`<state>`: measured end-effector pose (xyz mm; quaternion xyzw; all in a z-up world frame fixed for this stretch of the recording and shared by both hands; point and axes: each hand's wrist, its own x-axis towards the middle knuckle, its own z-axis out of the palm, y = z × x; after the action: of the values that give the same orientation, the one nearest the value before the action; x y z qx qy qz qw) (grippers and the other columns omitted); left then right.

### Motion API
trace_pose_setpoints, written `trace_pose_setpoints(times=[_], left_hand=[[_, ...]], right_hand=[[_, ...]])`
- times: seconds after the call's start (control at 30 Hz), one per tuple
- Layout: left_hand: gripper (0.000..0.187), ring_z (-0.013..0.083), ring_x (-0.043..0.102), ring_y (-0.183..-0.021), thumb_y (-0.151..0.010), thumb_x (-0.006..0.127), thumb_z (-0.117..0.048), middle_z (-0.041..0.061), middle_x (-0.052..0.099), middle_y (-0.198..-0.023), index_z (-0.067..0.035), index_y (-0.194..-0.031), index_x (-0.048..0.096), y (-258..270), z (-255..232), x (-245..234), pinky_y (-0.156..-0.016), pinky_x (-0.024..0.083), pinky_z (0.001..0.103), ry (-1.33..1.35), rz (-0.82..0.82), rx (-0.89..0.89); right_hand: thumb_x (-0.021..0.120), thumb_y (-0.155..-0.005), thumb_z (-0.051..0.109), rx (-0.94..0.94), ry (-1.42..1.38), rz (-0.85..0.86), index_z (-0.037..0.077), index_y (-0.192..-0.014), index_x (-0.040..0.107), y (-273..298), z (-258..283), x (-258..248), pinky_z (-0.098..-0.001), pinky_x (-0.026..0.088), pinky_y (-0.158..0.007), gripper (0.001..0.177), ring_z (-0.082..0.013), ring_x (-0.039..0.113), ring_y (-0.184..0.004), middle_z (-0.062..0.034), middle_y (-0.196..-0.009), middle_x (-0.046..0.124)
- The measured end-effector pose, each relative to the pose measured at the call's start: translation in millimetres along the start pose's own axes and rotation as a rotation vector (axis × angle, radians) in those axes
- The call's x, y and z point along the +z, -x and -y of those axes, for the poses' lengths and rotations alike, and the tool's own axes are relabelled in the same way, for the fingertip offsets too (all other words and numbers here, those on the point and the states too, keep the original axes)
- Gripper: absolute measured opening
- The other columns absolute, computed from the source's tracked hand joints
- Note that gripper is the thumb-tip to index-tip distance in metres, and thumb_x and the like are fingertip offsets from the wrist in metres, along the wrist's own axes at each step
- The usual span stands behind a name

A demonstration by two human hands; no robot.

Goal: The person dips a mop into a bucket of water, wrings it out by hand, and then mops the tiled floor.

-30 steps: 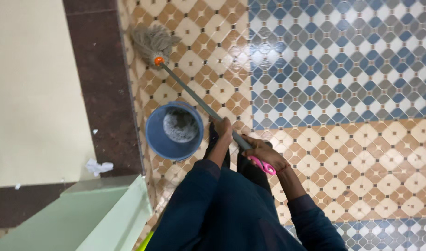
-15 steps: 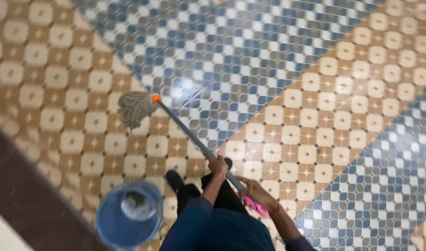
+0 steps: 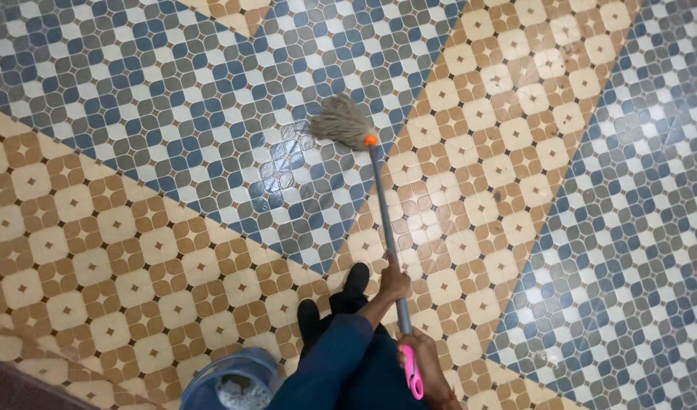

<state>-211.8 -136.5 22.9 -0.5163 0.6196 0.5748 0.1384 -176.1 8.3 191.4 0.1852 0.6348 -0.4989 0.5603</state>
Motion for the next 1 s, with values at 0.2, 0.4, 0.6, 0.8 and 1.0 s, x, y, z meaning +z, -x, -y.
trace_pose_setpoints(times=[0.2, 0.4, 0.6, 0.8, 1.0], left_hand=[[0.106, 0.0449, 0.069, -0.105, -0.087, 0.065, -0.017, 0.038, 0.062, -0.117, -0.004, -0.163, -0.006, 0.7, -6.5, 21.0, -0.085, 0.059, 0.045, -0.214, 0.245, 0.181], [0.072, 0.0407, 0.071, -0.101, -0.08, 0.065, -0.019, 0.032, 0.068, -0.113, 0.005, -0.143, 0.038, 4.8, 7.1, 1.7, -0.081, 0.059, 0.044, -0.078, 0.291, 0.198], [0.042, 0.0334, 0.074, -0.077, -0.08, 0.067, -0.019, 0.028, 0.071, -0.092, 0.011, -0.107, 0.058, 27.8, 53.6, -65.7, -0.065, 0.06, 0.043, 0.134, 0.178, 0.055], [0.027, 0.0258, 0.07, -0.052, -0.077, 0.066, -0.016, 0.02, 0.069, -0.065, 0.011, -0.082, 0.065, 32.8, 109.7, -122.9, -0.051, 0.057, 0.039, 0.432, -0.037, 0.019], [0.022, 0.0214, 0.065, -0.046, -0.078, 0.066, -0.017, 0.013, 0.065, -0.061, 0.005, -0.076, 0.064, 46.9, 212.8, -174.6, -0.047, 0.055, 0.037, 0.803, -0.334, -0.003]], right_hand=[[0.059, -0.087, 0.008, -0.04, -0.289, -0.096, 0.003, -0.098, 0.054, 8.4, -20.4, 25.8, -0.0276, 0.04, -0.046, 0.013, -0.0141, 0.047, -0.049, -0.0051, -0.065, 0.052], [0.06, -0.089, 0.005, -0.027, -0.353, 0.046, 0.006, -0.091, 0.051, -17.5, -34.2, 56.9, -0.0272, 0.042, -0.048, 0.01, -0.0126, 0.048, -0.051, -0.0023, -0.066, 0.05], [0.056, -0.093, 0.003, 0.013, -0.046, 0.14, 0.0, -0.089, 0.05, 7.8, -48.6, 109.8, -0.0311, 0.049, -0.048, 0.008, -0.0161, 0.054, -0.053, -0.0059, -0.068, 0.054], [0.056, -0.088, 0.0, 0.104, 0.273, 0.203, 0.0, -0.095, 0.047, 28.5, -53.8, 165.9, -0.0323, 0.05, -0.045, 0.012, -0.0177, 0.054, -0.051, -0.0079, -0.068, 0.054], [0.058, -0.088, 0.002, 0.105, 0.706, 0.397, 0.0, -0.106, 0.041, 25.5, -94.0, 210.3, -0.0327, 0.051, -0.046, 0.024, -0.0179, 0.056, -0.052, -0.0095, -0.071, 0.055]])
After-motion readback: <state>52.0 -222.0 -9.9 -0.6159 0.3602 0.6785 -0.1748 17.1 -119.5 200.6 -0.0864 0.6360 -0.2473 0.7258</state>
